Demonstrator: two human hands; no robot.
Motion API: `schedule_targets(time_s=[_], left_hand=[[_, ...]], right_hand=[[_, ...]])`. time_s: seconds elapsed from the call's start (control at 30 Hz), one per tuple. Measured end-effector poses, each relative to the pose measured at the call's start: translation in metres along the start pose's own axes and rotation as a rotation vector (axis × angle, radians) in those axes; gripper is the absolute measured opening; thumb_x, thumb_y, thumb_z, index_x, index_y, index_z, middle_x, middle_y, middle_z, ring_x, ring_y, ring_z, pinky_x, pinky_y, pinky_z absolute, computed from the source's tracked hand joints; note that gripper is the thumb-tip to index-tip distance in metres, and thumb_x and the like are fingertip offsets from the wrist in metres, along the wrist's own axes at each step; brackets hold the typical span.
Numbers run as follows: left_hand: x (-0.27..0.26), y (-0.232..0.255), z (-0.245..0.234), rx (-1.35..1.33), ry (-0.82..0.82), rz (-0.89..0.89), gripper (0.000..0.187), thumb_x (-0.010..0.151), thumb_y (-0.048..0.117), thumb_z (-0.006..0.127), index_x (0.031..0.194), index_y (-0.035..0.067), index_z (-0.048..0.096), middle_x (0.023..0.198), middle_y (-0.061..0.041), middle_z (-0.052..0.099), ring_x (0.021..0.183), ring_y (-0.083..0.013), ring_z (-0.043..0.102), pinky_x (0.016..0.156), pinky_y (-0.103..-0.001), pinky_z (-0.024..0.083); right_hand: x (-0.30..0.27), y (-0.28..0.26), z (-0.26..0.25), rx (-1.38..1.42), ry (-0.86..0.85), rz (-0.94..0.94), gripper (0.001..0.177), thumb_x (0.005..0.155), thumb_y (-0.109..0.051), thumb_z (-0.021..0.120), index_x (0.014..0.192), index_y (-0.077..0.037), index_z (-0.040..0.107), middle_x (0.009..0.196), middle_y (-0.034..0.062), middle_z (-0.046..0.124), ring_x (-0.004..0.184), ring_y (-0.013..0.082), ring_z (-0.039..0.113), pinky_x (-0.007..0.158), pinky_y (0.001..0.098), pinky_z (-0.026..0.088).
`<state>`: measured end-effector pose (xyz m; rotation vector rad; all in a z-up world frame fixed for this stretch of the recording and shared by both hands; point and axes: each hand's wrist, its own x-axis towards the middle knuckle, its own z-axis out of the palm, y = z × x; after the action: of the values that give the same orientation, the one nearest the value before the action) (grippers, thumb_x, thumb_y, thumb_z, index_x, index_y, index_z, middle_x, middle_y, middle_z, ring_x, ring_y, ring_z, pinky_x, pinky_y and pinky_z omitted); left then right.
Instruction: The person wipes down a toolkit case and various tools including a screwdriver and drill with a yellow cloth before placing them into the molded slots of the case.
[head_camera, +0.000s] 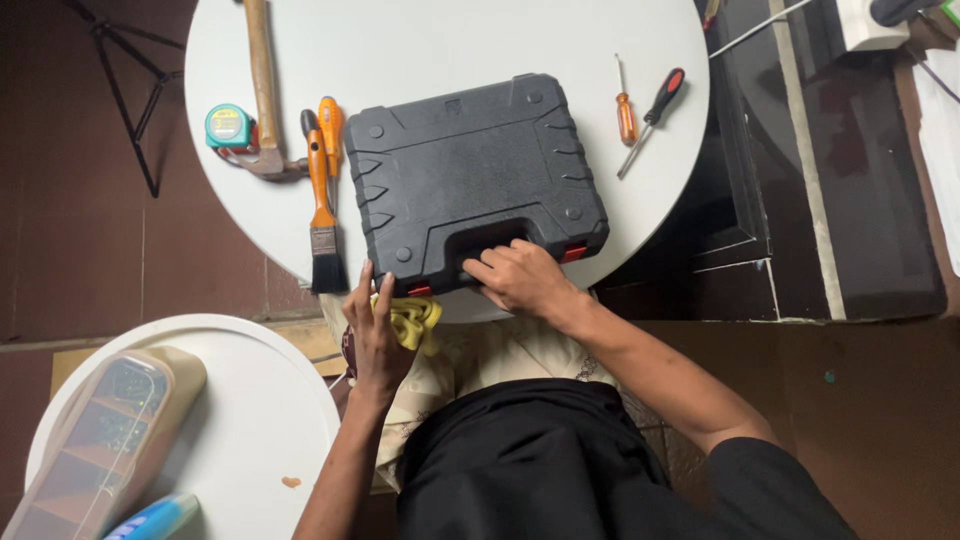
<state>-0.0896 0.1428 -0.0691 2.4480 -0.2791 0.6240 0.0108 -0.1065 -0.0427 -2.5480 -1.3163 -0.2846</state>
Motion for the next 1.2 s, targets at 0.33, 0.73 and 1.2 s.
schedule_targets(time_s=[0.33, 0.73, 1.2], left_hand=[[0.018, -0.01, -0.014, -0.06, 0.239, 0.198, 0.085, 0.083, 0.031, 0.091, 0.147, 0.009, 0.039, 0.158, -0.024, 0.042, 0.125, -0.0349, 0.049, 0.105, -0.046, 0.042], [0.048, 0.013, -0.023, -0.463, 0.317, 0.309, 0.089, 0.093, 0.035, 0.085, 0.155, 0.015, 0.025, 0.161, -0.028, 0.03, 0.148, -0.0407, 0.044, 0.122, -0.05, 0.045], [0.071, -0.026, -0.006, -1.006, 0.017, -0.261, 0.045, 0.095, 0.009, 0.065, 0.137, -0.002, 0.055, 0.097, -0.004, 0.062, 0.084, -0.0122, 0.06, 0.076, -0.024, 0.052]], right_hand=[[0.022, -0.021, -0.074, -0.077, 0.118, -0.015, 0.039, 0.077, -0.034, 0.084, 0.105, -0.012, 0.07, 0.07, -0.0004, 0.061, 0.06, 0.0146, 0.062, 0.053, 0.0301, 0.047], [0.028, -0.028, -0.151, -0.235, 0.123, -0.092, 0.038, 0.088, -0.038, 0.079, 0.11, -0.008, 0.069, 0.068, -0.0004, 0.059, 0.056, 0.0118, 0.057, 0.047, 0.028, 0.044], [0.117, 0.042, -0.195, -0.048, -0.352, 0.149, 0.049, 0.102, -0.053, 0.055, 0.114, -0.006, 0.062, 0.08, 0.0146, 0.073, 0.072, 0.0389, 0.07, 0.066, 0.0492, 0.054]])
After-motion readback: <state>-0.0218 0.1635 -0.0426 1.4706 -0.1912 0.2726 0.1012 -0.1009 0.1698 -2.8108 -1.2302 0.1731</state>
